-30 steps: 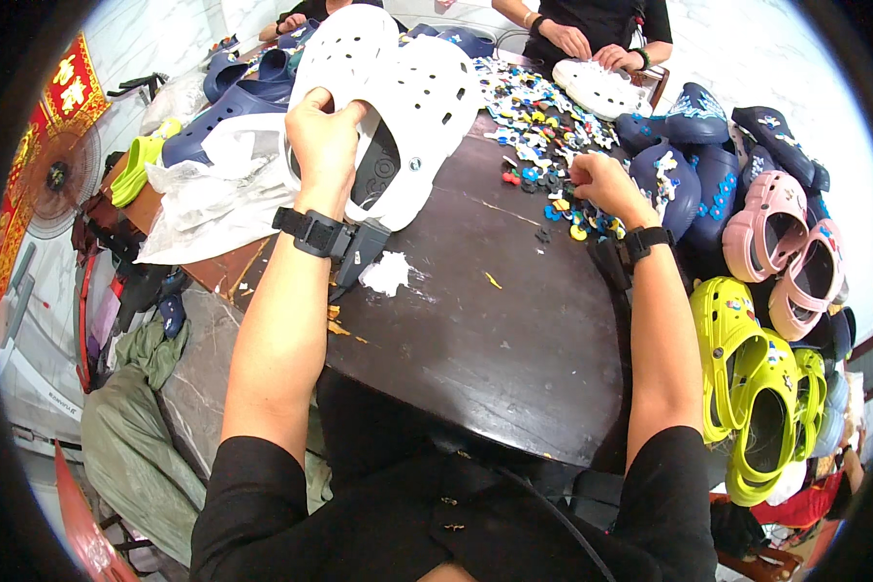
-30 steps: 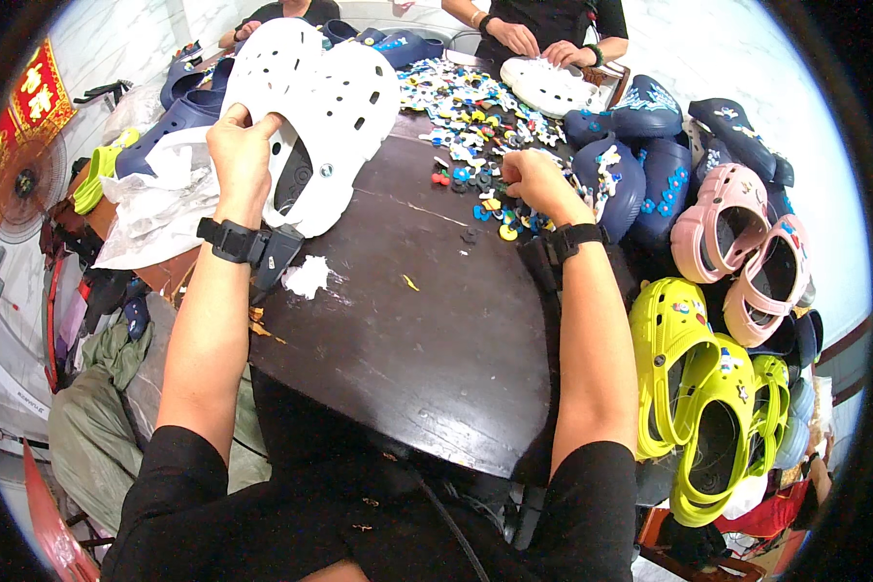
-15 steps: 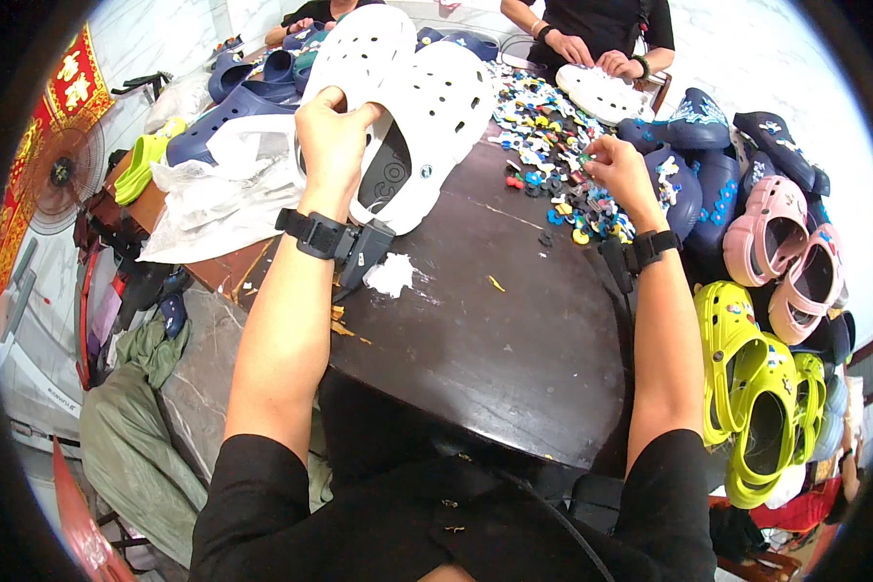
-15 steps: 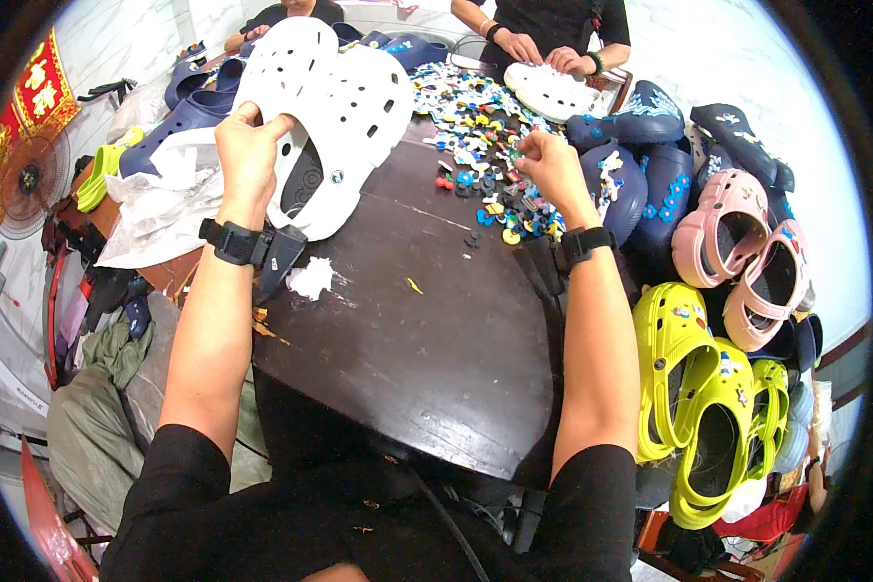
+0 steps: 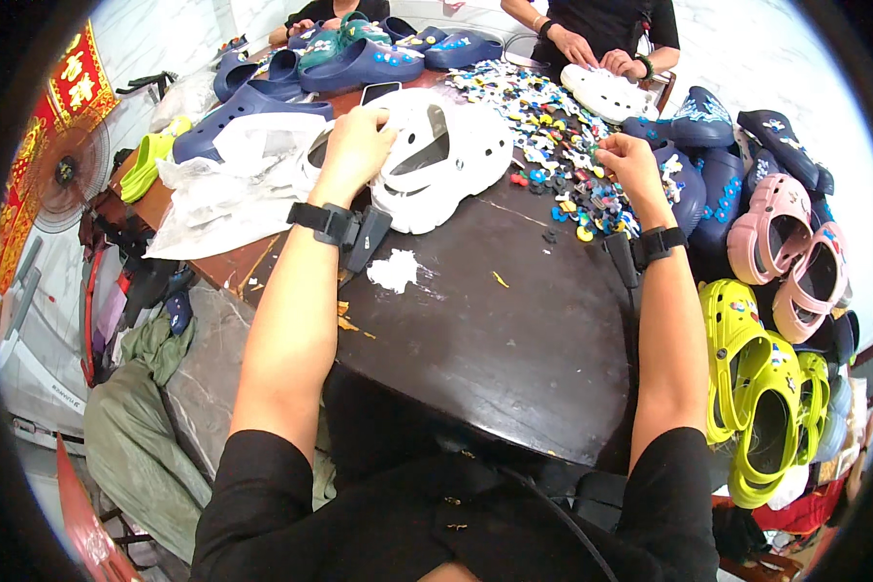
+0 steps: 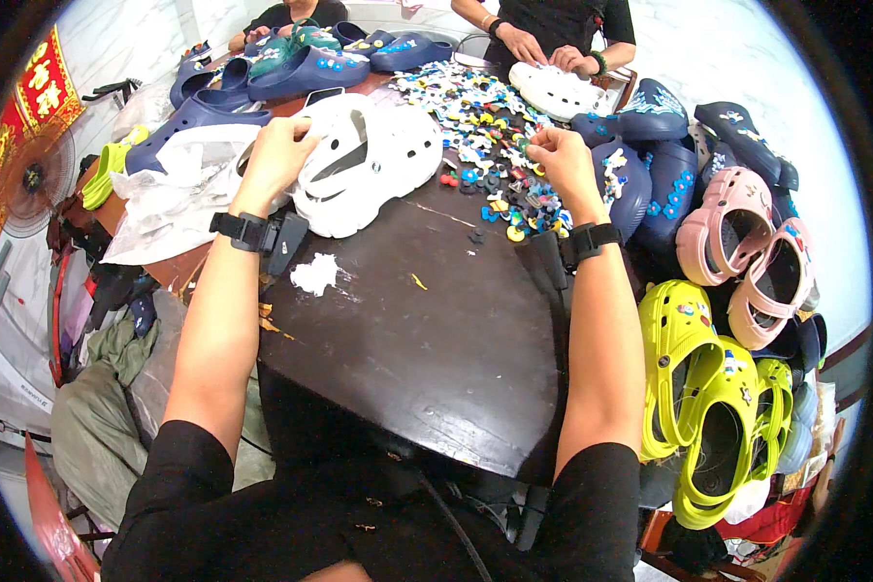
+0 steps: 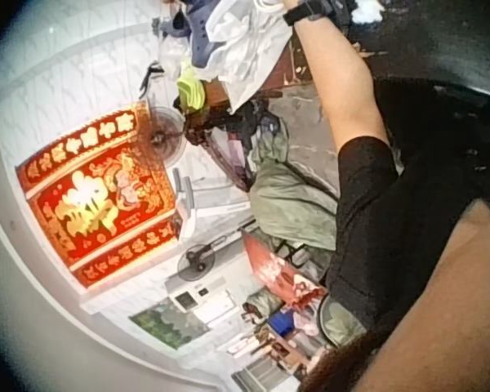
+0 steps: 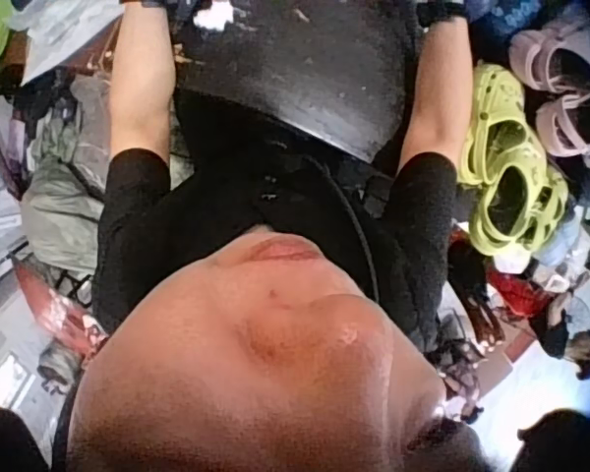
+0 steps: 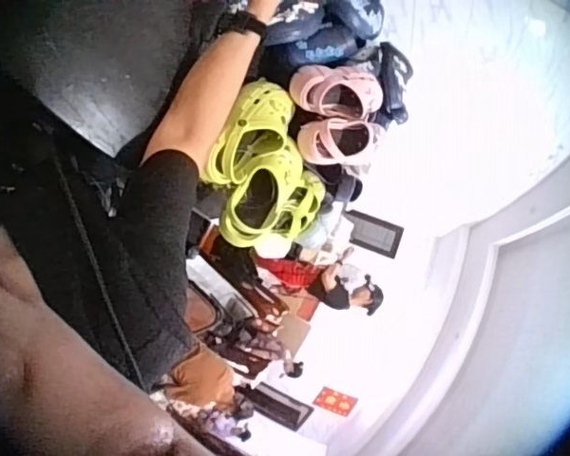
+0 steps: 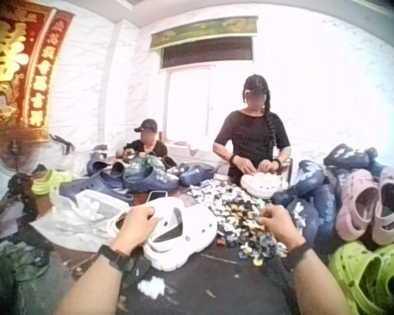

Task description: Decorating rubber clogs by inserting small charms into the ventilation holes.

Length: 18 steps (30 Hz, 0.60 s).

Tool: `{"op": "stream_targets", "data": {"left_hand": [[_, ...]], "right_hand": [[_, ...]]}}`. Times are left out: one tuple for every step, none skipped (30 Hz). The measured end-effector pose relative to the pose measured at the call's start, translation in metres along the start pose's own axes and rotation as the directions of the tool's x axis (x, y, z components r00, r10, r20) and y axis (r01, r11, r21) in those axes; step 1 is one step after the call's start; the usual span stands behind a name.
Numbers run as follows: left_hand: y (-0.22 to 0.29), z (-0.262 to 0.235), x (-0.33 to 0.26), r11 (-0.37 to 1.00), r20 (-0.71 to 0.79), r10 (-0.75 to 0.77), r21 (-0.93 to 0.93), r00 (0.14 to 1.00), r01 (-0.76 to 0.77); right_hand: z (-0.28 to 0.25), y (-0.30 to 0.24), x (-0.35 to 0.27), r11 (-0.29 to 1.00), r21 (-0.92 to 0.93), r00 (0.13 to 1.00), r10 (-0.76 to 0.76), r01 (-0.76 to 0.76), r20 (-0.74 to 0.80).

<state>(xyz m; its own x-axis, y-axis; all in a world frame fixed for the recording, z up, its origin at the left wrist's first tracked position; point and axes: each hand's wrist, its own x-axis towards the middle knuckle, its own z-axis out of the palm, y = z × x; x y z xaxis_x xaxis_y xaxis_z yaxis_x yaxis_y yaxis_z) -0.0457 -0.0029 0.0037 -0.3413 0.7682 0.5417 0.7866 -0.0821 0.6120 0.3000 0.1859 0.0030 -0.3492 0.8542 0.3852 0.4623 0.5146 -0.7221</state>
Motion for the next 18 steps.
{"op": "stream_targets", "data": {"left_hand": [[0.001, 0.001, -0.001, 0.995, -0.034, 0.055, 0.085, 0.998, -0.052], [0.001, 0.001, -0.002, 0.980, -0.064, 0.113, 0.170, 0.992, -0.101], [0.000, -0.001, -0.002, 0.980, -0.059, 0.080, 0.187, 0.995, -0.067], [0.004, -0.003, -0.004, 0.980, -0.057, 0.082, 0.187, 0.995, -0.070], [0.006, -0.005, -0.005, 0.971, -0.101, 0.071, 0.233, 0.992, -0.046], [0.009, -0.007, -0.006, 0.960, -0.145, 0.062, 0.278, 0.988, -0.019], [0.017, -0.011, -0.006, 0.966, -0.196, 0.060, 0.260, 0.979, -0.007], [0.021, -0.013, -0.005, 0.965, -0.194, 0.061, 0.262, 0.979, -0.009], [0.025, -0.016, -0.004, 0.974, -0.221, 0.133, 0.212, 0.966, -0.086], [0.027, -0.017, -0.004, 0.973, -0.252, 0.202, 0.164, 0.946, -0.164], [0.031, -0.017, -0.005, 0.971, -0.250, 0.205, 0.170, 0.946, -0.166], [0.037, -0.015, -0.007, 0.993, -0.151, 0.118, 0.043, 0.981, -0.113], [0.042, -0.014, -0.007, 0.996, -0.042, 0.047, -0.078, 0.998, -0.051], [0.044, -0.011, -0.007, 0.996, 0.067, 0.047, -0.073, 0.997, -0.042], [0.047, -0.008, -0.007, 0.997, 0.133, 0.069, -0.029, 0.989, -0.066], [0.051, -0.006, -0.007, 0.996, 0.196, 0.085, 0.015, 0.977, -0.090], [0.054, -0.005, -0.006, 0.992, 0.251, 0.104, 0.047, 0.962, -0.120], [0.055, -0.003, -0.002, 0.991, 0.249, 0.108, 0.054, 0.962, -0.125]], "right_hand": [[-0.001, -0.001, 0.000, 0.999, -0.024, 1.000, 0.025, -0.025, 0.018], [0.000, -0.002, 0.000, 0.999, -0.023, 1.000, 0.025, -0.025, 0.015], [0.002, -0.003, 0.001, 0.999, 0.043, 1.000, 0.017, -0.018, 0.024], [0.003, -0.003, 0.000, 0.994, 0.109, 0.999, 0.010, -0.014, 0.034], [0.002, -0.005, 0.000, 0.994, 0.104, 0.999, 0.010, -0.015, 0.051], [0.001, -0.005, 0.000, 0.994, 0.105, 0.999, 0.012, -0.017, 0.048], [0.000, -0.004, 0.000, 0.993, 0.119, 0.999, 0.010, -0.016, 0.048], [-0.001, -0.004, 0.000, 0.991, 0.134, 0.999, 0.008, -0.014, 0.047], [-0.003, -0.003, 0.000, 0.990, 0.137, 0.999, 0.009, -0.015, 0.046], [-0.004, -0.003, 0.001, 0.992, 0.124, 0.999, 0.013, -0.018, 0.040], [-0.006, -0.002, 0.001, 0.994, 0.112, 0.999, 0.017, -0.020, 0.033], [-0.007, -0.001, 0.000, 0.993, 0.119, 0.999, 0.016, -0.020, 0.032], [-0.009, 0.000, 0.001, 0.996, 0.088, 0.999, 0.023, -0.025, 0.025], [-0.011, 0.001, 0.001, 0.998, 0.057, 0.999, 0.029, -0.030, 0.018], [-0.012, 0.008, 0.003, 0.997, 0.069, 1.000, 0.015, -0.016, 0.016], [-0.012, 0.012, 0.004, 0.997, 0.078, 1.000, 0.010, -0.011, 0.011], [-0.013, 0.016, 0.005, 0.999, 0.053, 1.000, 0.009, -0.010, 0.014], [-0.014, 0.020, 0.006, 1.000, 0.027, 1.000, 0.009, -0.009, 0.016]]}}
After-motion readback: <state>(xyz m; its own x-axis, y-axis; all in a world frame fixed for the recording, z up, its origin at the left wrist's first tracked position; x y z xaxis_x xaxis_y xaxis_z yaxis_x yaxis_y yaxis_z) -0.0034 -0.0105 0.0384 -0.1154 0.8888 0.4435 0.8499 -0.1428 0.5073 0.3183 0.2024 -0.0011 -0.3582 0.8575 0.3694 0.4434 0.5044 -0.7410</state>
